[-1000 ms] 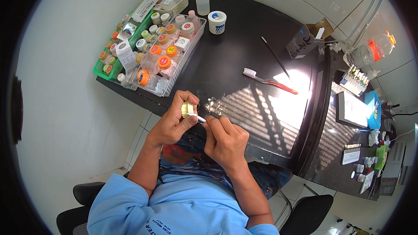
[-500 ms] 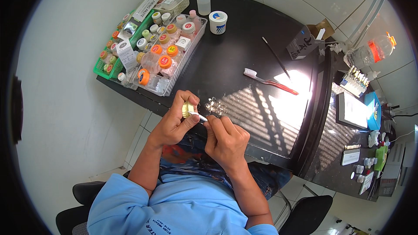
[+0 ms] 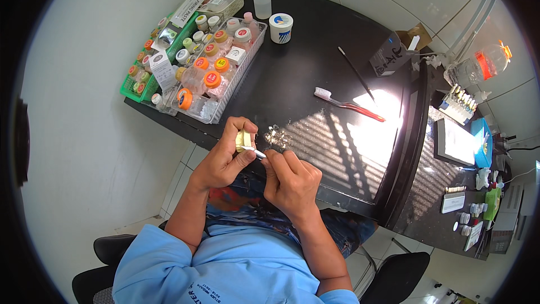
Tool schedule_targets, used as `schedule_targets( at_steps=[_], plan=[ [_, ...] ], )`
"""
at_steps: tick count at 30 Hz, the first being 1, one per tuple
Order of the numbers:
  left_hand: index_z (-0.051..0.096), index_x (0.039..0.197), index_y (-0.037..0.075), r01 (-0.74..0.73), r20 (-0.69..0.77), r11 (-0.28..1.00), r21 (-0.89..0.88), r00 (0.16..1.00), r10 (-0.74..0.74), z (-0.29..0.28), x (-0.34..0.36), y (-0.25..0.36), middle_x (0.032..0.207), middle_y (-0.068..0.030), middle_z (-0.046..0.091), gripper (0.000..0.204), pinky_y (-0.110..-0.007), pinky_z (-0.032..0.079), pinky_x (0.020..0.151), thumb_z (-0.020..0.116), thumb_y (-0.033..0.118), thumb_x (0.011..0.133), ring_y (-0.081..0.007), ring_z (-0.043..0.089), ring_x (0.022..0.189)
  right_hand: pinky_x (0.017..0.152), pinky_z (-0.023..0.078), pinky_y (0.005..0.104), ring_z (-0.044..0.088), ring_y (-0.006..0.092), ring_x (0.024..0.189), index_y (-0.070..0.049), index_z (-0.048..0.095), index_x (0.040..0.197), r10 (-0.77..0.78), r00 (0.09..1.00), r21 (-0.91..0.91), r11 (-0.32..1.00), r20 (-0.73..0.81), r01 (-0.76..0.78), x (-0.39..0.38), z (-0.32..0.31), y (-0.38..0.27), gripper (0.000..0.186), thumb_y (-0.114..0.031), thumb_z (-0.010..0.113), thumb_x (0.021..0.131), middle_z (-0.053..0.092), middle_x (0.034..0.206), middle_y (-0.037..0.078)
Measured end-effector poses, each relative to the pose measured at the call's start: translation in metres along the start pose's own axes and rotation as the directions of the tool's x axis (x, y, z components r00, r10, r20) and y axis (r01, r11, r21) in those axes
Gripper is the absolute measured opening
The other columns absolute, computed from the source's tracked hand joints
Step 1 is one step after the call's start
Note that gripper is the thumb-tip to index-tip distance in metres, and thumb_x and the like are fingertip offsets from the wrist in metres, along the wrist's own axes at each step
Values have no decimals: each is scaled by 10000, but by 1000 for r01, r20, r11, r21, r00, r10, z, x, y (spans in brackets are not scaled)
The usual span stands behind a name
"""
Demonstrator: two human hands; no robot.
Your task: Applying stain and glaze to a dental tooth model using a fine brush at a laboratory bench.
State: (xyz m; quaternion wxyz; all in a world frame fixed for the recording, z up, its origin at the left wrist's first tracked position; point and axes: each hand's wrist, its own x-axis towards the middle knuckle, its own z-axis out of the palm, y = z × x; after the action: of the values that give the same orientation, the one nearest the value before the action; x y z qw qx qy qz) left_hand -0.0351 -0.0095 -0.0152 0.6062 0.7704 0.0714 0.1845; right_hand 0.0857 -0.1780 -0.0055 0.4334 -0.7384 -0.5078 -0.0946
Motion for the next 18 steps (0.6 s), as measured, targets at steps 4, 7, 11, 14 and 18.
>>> schedule_targets(
  at_steps=[4,7,11,14,18],
  plan=[
    [406,1458,38,12,5,1000,-14,1000,-12,0,0,1,1122,-63,534,470,-301,473,914,669,264,1139,-123,533,988,500,433,383,563,236,503,-60,788,1029,-2,1000,-1,1000,4,2,0,0,0,128,-81,830,910,556,719,57],
    [413,1450,38,3,0,1000,-9,1000,-3,0,1,2,1119,-62,532,463,-301,471,910,671,264,1139,-120,530,984,499,432,383,562,236,502,-60,786,1027,-3,1000,-1,1000,1,3,0,1,0,126,-82,830,911,558,720,57],
    [426,1428,41,23,12,1000,-17,1000,-23,-2,1,1,1154,-64,529,435,-307,474,914,670,256,1139,-120,531,999,497,431,383,559,237,499,-59,785,1023,1,1000,4,1000,-1,-1,0,1,1,122,-83,830,911,557,718,58],
    [428,1420,43,13,6,1000,-7,1000,-13,-1,1,2,1182,-66,527,425,-309,476,920,669,251,1138,-119,534,1009,496,430,383,557,237,498,-58,785,1019,3,1000,4,1000,-2,-3,0,1,0,119,-82,830,911,555,714,58],
    [421,1425,44,-3,-13,1000,-16,1000,3,0,0,2,1191,-66,532,433,-301,477,919,672,246,1135,-114,540,1008,496,430,382,557,235,498,-59,786,1019,-6,1000,2,1000,-2,6,1,0,0,122,-81,831,907,555,713,57]
  ],
)
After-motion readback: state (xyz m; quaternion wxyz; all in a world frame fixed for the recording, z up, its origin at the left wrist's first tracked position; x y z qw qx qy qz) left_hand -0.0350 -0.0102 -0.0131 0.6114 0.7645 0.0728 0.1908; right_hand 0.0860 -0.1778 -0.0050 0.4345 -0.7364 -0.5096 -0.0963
